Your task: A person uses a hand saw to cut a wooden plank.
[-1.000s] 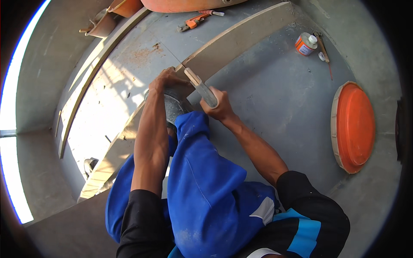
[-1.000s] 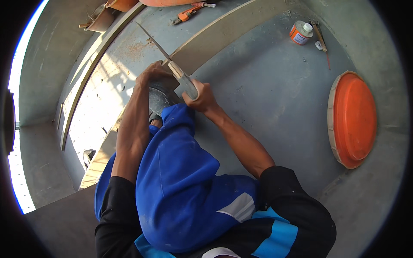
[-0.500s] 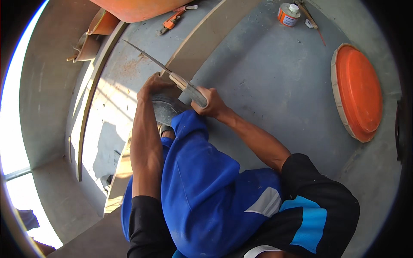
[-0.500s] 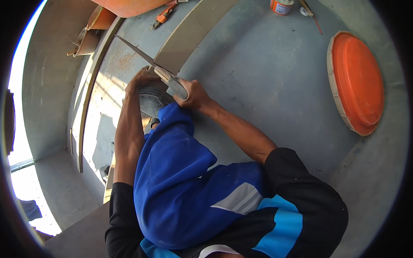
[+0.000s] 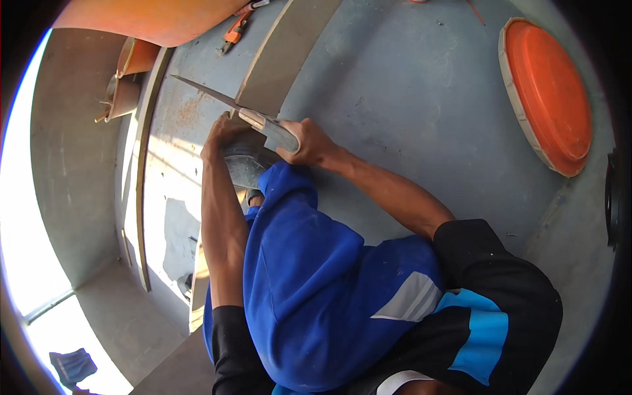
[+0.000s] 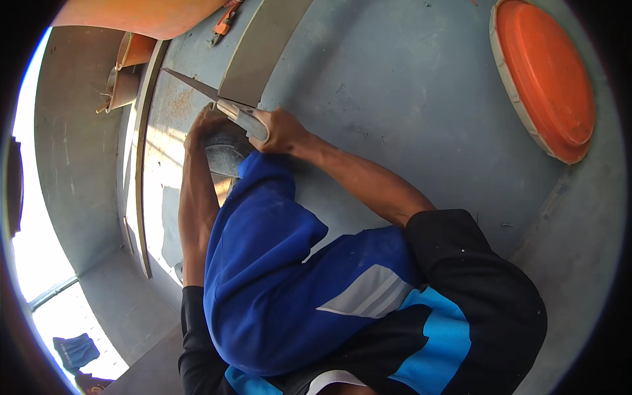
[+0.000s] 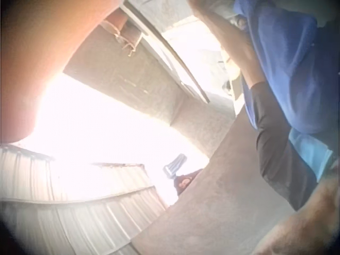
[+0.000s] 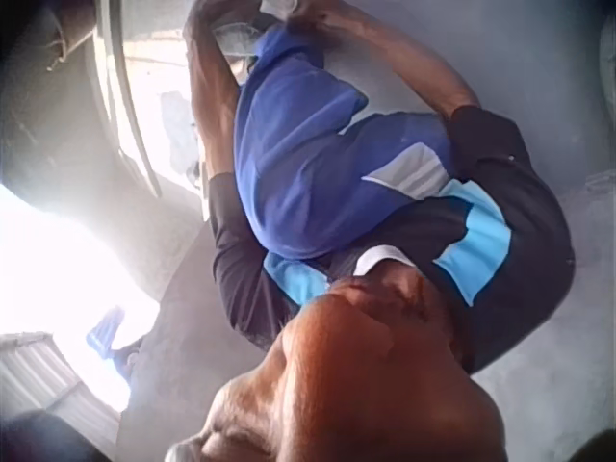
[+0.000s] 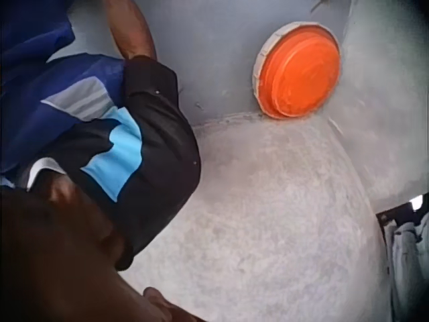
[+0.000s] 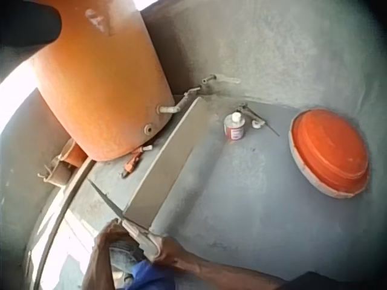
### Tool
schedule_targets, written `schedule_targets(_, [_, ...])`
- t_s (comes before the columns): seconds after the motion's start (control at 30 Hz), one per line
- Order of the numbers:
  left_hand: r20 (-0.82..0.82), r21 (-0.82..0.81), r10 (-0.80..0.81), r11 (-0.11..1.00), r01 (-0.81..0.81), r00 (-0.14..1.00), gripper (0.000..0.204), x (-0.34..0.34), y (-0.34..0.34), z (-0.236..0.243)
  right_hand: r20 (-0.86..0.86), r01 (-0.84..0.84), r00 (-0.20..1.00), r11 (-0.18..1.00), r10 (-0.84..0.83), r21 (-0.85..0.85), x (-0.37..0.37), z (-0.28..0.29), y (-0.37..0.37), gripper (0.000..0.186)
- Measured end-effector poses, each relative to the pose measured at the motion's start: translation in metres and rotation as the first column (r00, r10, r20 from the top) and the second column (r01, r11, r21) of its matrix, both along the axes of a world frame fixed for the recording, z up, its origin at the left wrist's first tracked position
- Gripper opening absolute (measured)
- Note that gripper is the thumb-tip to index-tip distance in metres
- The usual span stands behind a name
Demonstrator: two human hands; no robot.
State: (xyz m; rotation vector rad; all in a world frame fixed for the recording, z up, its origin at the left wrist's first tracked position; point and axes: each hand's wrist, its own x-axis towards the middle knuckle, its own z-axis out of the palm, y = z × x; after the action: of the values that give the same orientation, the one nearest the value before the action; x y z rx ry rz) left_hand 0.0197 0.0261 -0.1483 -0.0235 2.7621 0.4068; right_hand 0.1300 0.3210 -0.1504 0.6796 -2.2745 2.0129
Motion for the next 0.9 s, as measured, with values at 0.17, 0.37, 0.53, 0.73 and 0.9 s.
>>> schedule_targets(0.17, [0.249, 0.045, 0.224, 0.969, -0.242, 0.942, 0.074, 0.006, 0.052, 0.058, 0.014, -0.085, 0.996, 0.989, 0.084, 0.123, 0.092, -0.003, 0.127, 0.040])
schedule_targets(0.37, [0.191, 0.008, 0.214, 0.975, -0.220, 0.958, 0.104, 0.009, 0.070, 0.038, 0.163, -0.069, 0.985, 0.995, 0.057, 0.070, 0.029, -0.013, 0.062, 0.035])
schedule_targets(0.53, [0.067, 0.037, 0.128, 0.991, -0.131, 0.989, 0.095, -0.007, 0.004, -0.006, 0.125, -0.042, 0.992, 0.995, 0.031, 0.092, -0.026, 0.021, -0.009, 0.030])
schedule_targets(0.73, [0.077, -0.056, 0.198, 0.979, -0.195, 0.977, 0.099, 0.018, 0.036, 0.056, -0.013, -0.036, 0.999, 0.990, 0.039, 0.139, 0.124, 0.038, 0.136, 0.040])
schedule_targets(0.9, [0.002, -0.090, 0.132, 0.987, -0.132, 0.991, 0.102, 0.002, 0.059, 0.029, 0.050, -0.022, 0.999, 1.000, 0.022, -0.003, -0.015, 0.001, 0.002, 0.021])
